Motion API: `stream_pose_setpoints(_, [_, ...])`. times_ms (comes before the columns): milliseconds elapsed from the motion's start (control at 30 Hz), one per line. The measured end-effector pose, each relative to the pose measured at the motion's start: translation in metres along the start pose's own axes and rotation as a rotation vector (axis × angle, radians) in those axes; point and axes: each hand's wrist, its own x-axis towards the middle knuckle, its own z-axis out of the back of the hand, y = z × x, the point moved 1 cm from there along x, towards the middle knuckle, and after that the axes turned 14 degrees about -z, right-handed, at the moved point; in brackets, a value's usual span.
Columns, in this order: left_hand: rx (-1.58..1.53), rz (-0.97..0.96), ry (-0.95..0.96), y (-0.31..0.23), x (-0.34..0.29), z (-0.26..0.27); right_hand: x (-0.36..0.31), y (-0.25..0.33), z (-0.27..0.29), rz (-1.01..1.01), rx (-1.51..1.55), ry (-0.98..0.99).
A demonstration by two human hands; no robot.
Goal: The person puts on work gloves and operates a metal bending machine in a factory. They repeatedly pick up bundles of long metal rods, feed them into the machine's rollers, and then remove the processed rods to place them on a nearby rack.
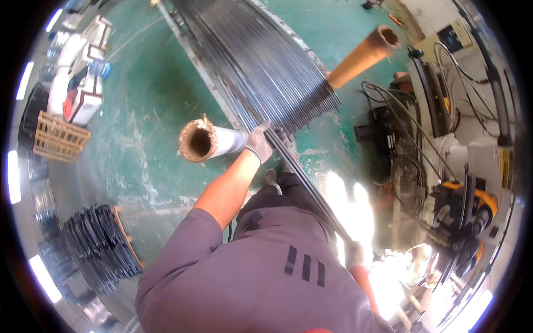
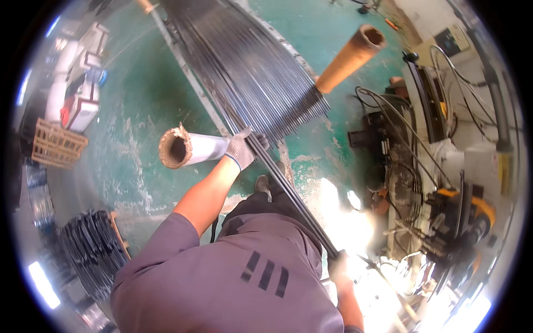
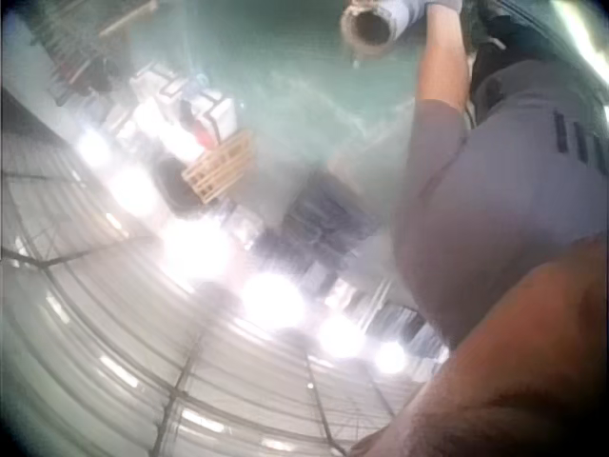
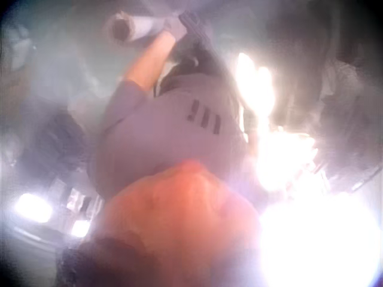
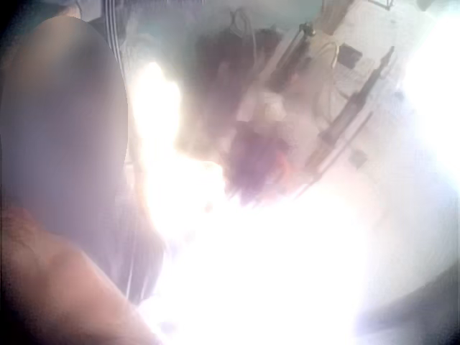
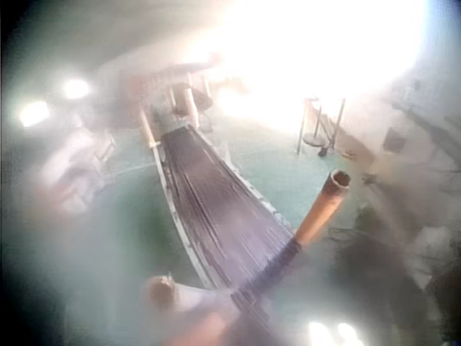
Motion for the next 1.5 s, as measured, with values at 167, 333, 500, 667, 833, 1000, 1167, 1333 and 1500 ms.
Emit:
stream_pose_setpoints(167, [-0.024,0.137,-0.050,0.048,-0.043,-0.006,-0.019,-0.135,-0.051,0.153,-0.316,-0.315])
stream_pose_setpoints(333, [0.035,0.242,0.051,0.078,-0.094,-0.045,-0.013,-0.287,-0.103,-0.120,-0.208,-0.664])
stream_pose_setpoints(500, [0.067,0.019,0.227,0.043,-0.092,-0.142,-0.021,-0.350,-0.058,-0.664,-0.001,-0.796])
stream_pose_setpoints(667, [0.139,0.007,0.515,0.123,-0.128,-0.241,0.030,-0.303,-0.027,-0.823,1.084,-0.584])
stream_pose_setpoints(833, [0.234,0.218,0.808,0.240,-0.178,-0.313,0.067,-0.160,0.055,0.317,2.991,0.069])
stream_pose_setpoints(1000, [0.215,0.372,1.025,0.273,-0.182,-0.400,0.090,-0.205,0.083,0.405,3.025,-0.213])
stream_pose_setpoints(1167, [0.158,0.275,1.137,0.238,-0.115,-0.500,0.104,-0.279,0.098,0.320,2.998,-0.641])
stream_pose_setpoints(1333, [0.160,0.295,1.164,0.262,-0.034,-0.542,0.117,-0.291,0.151,0.200,2.931,-0.979])
stream_pose_setpoints(1500, [0.376,0.208,0.942,0.305,0.009,-0.563,0.140,-0.250,0.221,0.250,2.782,-0.853])
